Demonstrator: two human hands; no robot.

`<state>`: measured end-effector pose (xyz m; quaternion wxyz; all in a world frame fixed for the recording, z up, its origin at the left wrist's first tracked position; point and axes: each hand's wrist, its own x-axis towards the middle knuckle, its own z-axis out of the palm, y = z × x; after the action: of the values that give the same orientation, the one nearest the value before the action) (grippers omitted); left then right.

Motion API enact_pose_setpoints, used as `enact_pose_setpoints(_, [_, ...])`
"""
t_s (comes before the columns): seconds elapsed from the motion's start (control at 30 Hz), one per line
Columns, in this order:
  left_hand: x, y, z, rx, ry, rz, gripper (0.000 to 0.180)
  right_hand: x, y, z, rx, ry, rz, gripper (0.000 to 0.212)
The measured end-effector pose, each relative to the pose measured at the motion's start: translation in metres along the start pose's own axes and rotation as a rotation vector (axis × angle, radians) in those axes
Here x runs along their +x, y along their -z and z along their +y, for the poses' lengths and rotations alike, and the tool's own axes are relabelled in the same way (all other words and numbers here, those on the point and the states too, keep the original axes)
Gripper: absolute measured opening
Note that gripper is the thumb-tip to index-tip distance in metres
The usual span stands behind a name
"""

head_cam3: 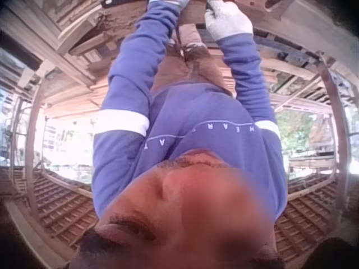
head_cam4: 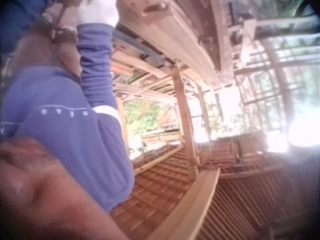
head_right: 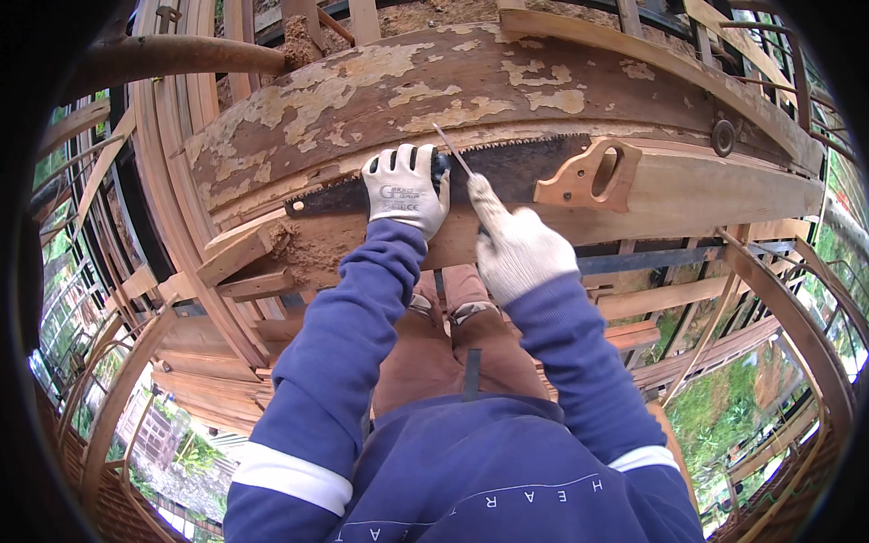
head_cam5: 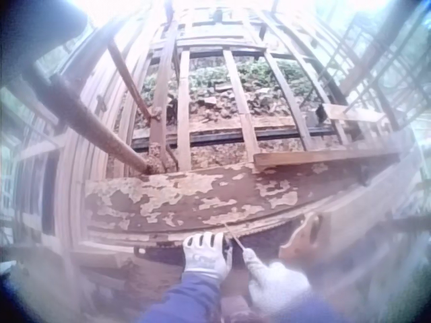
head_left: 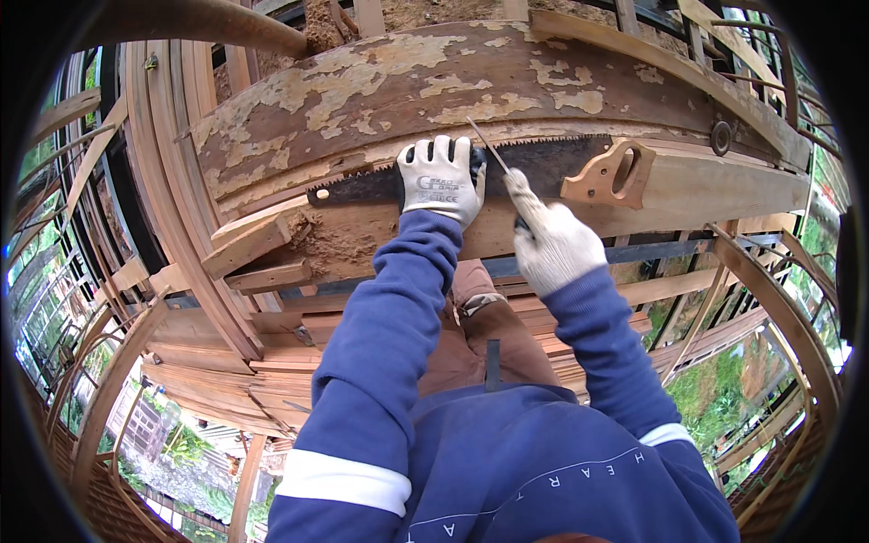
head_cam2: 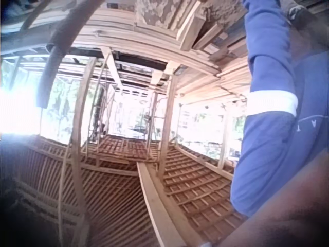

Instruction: The person saws through a wooden board while standing on a construction frame, and then moves across the structure to mark and saw another board.

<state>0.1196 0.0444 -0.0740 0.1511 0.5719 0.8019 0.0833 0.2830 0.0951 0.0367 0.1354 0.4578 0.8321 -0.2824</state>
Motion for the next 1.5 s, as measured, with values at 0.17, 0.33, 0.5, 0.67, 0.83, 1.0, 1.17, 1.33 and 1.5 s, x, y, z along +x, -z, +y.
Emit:
enact_pose_setpoints(0.17, [0.004,0.006,0.002,0.014,0.025,-0.076,0.038,0.023,-0.006,0.001,0.097,0.072,0.238,0.068])
enact_pose_setpoints(0.33, [0.001,0.002,-0.001,0.021,0.010,0.000,0.048,-0.022,0.010,0.027,0.276,0.063,0.248,0.067])
enact_pose_setpoints(0.5, [0.001,0.003,0.002,0.035,0.011,-0.029,0.053,-0.050,0.007,0.028,0.224,0.061,0.127,0.069])
enact_pose_setpoints(0.67, [0.001,0.002,0.000,0.039,0.008,-0.037,0.050,-0.050,0.011,0.020,0.249,-0.022,0.079,0.059])
enact_pose_setpoints(0.83, [0.001,0.000,0.000,0.020,0.000,-0.007,0.046,-0.050,0.012,0.018,0.243,-0.007,0.065,0.059])
enact_pose_setpoints(1.0, [-0.001,-0.002,0.000,0.013,0.008,-0.023,0.044,-0.043,0.008,0.016,0.103,-0.003,0.037,0.069])
enact_pose_setpoints(1.17, [0.000,0.001,0.002,0.029,0.005,-0.023,0.042,-0.021,0.011,0.016,0.046,-0.005,-0.019,0.067])
enact_pose_setpoints(1.33, [0.005,0.002,0.004,0.054,0.014,-0.060,0.039,0.030,0.001,0.002,-0.026,-0.018,-0.009,0.062])
enact_pose_setpoints(1.5, [0.003,0.005,0.002,0.015,0.009,-0.009,0.036,0.000,0.020,0.026,0.268,0.090,0.339,0.064])
